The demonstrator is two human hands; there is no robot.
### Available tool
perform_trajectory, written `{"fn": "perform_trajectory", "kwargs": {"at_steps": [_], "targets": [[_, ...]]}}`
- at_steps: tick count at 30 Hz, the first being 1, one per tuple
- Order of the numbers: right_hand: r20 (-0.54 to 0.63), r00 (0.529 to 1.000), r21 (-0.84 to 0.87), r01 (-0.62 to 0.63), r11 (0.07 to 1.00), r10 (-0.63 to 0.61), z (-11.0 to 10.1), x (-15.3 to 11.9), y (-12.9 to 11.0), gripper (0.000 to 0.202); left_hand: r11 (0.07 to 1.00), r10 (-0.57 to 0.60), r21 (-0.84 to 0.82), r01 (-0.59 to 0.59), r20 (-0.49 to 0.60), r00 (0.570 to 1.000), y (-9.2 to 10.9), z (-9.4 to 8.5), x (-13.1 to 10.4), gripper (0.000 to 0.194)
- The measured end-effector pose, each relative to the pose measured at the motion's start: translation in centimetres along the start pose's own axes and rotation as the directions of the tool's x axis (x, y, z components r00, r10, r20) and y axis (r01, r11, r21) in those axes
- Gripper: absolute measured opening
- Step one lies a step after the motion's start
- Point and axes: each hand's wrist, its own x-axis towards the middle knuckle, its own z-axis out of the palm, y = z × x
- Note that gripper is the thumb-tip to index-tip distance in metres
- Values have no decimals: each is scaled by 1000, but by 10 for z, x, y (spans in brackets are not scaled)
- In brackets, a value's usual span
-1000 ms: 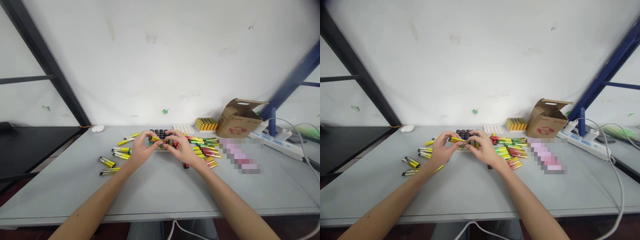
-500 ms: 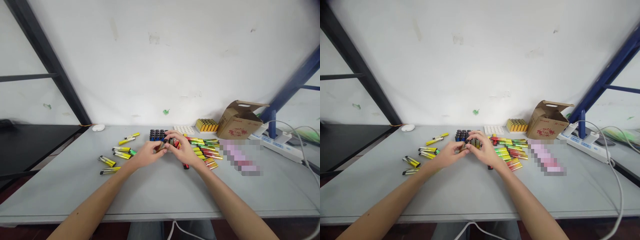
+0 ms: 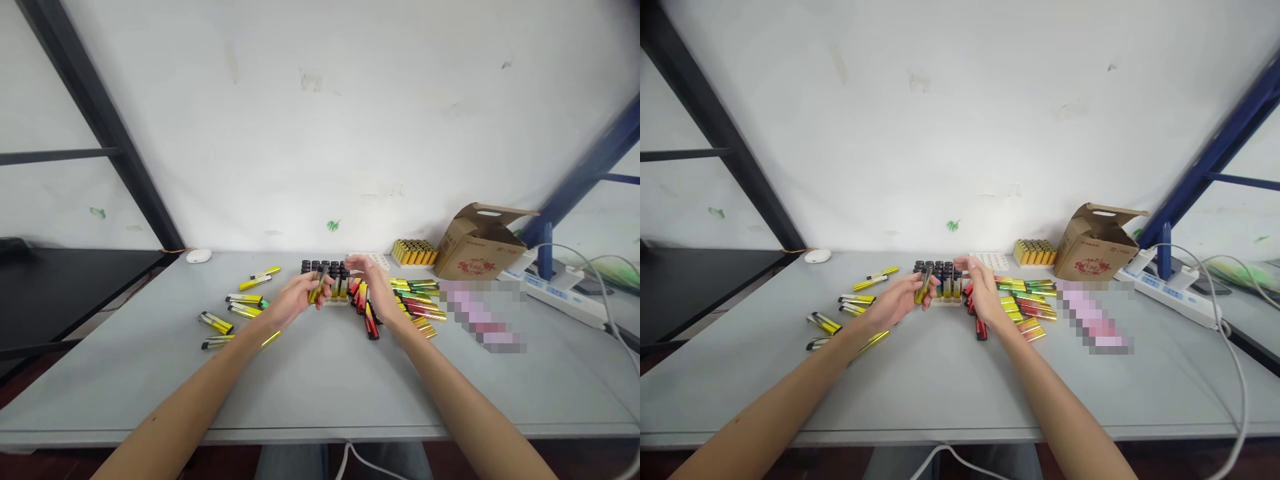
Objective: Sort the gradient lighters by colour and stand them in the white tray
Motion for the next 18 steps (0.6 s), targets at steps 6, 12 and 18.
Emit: {"fn": "perform_trajectory", "kwargs": {"at_steps": [6,12,18], "targets": [[75,992,-174,111,979,-99,14,-12,-11,29,995,-5,-95,11,67,998,-3,9,-2,31],[117,991,-131,73,989,-58,19,-14,-12,26,996,-72,-53,77,87,994,-7,13,-4,33],[41,993,208,-115,971,109,18,-9,-6,36,995,-98,43,94,108,989,-8,11,-2,35]]}}
